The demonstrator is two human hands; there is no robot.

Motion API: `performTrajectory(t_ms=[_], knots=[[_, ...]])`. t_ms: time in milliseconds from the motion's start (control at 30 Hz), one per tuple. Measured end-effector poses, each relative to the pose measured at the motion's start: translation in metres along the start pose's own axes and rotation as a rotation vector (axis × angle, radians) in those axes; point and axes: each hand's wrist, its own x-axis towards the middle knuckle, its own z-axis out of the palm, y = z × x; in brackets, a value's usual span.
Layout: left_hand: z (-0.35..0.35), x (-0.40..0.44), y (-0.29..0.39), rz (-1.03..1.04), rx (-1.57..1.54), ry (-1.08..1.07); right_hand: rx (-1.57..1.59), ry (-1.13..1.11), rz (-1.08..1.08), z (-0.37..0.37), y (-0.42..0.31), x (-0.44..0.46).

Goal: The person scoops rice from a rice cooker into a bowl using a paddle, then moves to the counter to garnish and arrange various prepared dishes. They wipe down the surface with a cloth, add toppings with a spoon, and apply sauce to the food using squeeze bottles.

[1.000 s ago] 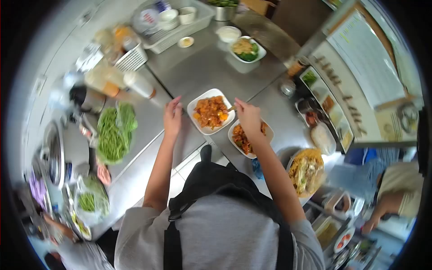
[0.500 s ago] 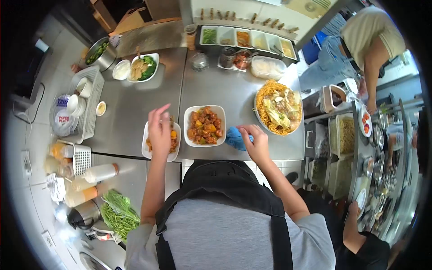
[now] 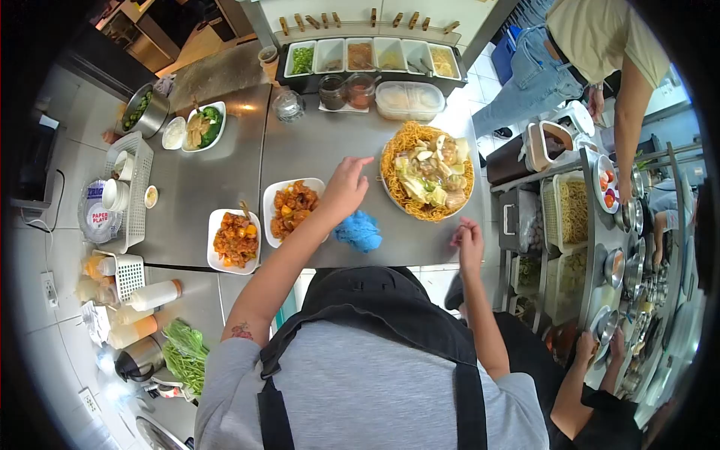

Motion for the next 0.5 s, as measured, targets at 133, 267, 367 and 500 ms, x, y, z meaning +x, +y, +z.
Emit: performTrajectory(t_ms=[133, 267, 367, 500], knots=[[0.022, 0.006, -0.009, -0.199, -0.005, -0.06, 0.146, -0.145, 0.142, -0.016, -0.017, 0.056], [0.035, 0.001, -0.006, -0.256, 0.145, -0.158, -0.135, -0.322, 0.224, -0.026, -0.044, 0.085], [0.016, -0.012, 0.014, -0.245, 0.122, -0.105, -1.026, -0.798, 0.566, -0.014, -0.141, 0.061], [0.012, -0.011, 0.005, -0.255, 0.075, 0.0, -0.835, -1.238, -0.212, 0.073, -0.163, -0.011]])
